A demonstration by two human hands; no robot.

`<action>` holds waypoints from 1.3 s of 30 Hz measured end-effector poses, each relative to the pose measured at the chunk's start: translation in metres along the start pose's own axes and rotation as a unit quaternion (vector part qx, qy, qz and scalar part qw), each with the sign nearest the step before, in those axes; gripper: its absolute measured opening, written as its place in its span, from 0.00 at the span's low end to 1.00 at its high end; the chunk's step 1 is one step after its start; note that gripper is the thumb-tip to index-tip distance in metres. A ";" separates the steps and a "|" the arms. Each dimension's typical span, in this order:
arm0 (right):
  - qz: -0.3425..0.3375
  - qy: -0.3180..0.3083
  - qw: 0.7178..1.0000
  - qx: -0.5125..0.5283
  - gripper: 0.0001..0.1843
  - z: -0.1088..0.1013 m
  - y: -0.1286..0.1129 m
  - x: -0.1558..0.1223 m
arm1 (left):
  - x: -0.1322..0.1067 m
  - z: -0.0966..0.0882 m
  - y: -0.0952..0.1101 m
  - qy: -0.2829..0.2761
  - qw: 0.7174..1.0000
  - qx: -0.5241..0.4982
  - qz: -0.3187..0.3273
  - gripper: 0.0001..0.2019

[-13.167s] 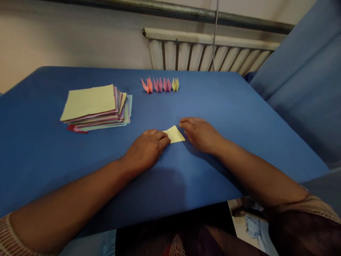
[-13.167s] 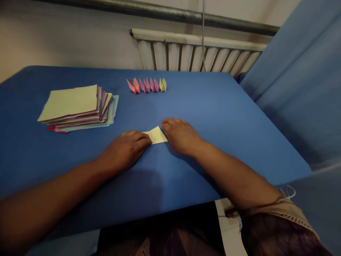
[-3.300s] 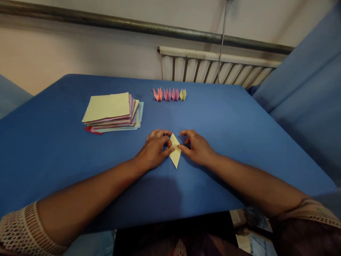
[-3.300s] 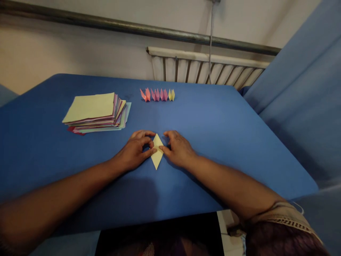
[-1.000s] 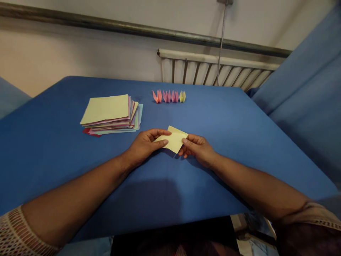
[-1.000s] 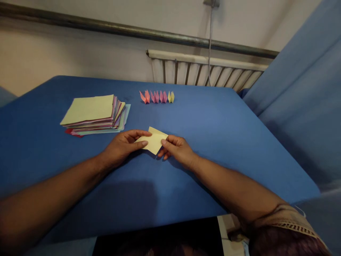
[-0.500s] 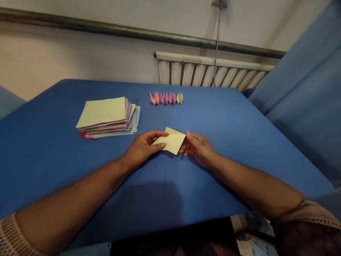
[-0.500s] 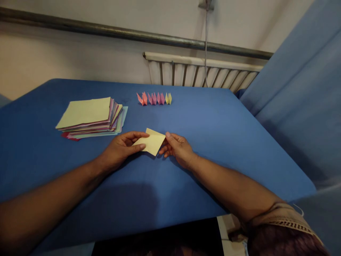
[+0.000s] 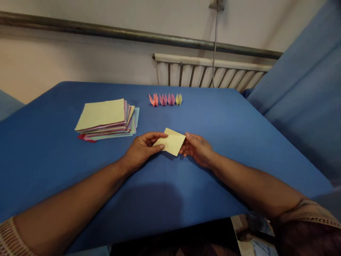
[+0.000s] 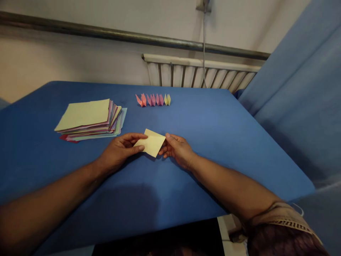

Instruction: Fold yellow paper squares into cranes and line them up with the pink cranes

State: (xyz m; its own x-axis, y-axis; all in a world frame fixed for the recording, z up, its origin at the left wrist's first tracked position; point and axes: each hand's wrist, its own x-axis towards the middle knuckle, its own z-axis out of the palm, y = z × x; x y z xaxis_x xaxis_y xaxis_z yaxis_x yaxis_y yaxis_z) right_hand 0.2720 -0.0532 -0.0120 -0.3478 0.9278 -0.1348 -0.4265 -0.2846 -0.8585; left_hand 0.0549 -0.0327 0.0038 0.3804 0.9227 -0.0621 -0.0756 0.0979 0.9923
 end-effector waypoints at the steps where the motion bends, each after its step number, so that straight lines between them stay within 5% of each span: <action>1: 0.001 -0.001 1.000 0.000 0.19 0.000 0.000 0.000 | 0.000 0.000 -0.001 0.000 1.000 0.003 0.004 0.18; 15: 0.002 0.011 1.000 -0.011 0.19 0.002 0.000 0.002 | -0.001 0.000 0.002 0.023 0.999 0.040 0.017 0.11; 26: -0.201 0.114 0.930 -0.286 0.11 0.004 0.011 -0.005 | -0.005 0.001 0.004 0.034 0.981 0.188 0.043 0.14; 31: -0.198 0.092 0.933 -0.286 0.12 0.005 0.013 -0.005 | -0.007 0.004 0.002 0.026 0.978 0.198 0.060 0.18; 39: -0.141 0.096 0.942 -0.291 0.12 0.019 0.007 -0.014 | -0.009 0.012 0.002 -0.070 0.991 0.112 0.015 0.19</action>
State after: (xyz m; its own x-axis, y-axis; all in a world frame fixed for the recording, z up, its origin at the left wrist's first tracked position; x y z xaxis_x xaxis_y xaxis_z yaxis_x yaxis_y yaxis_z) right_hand 0.2583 -0.0726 -0.0066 -0.1084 0.9891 0.0999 0.0693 0.1077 -0.9918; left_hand 0.0621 -0.0454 0.0076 0.5061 0.8619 -0.0313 0.1113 -0.0293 0.9934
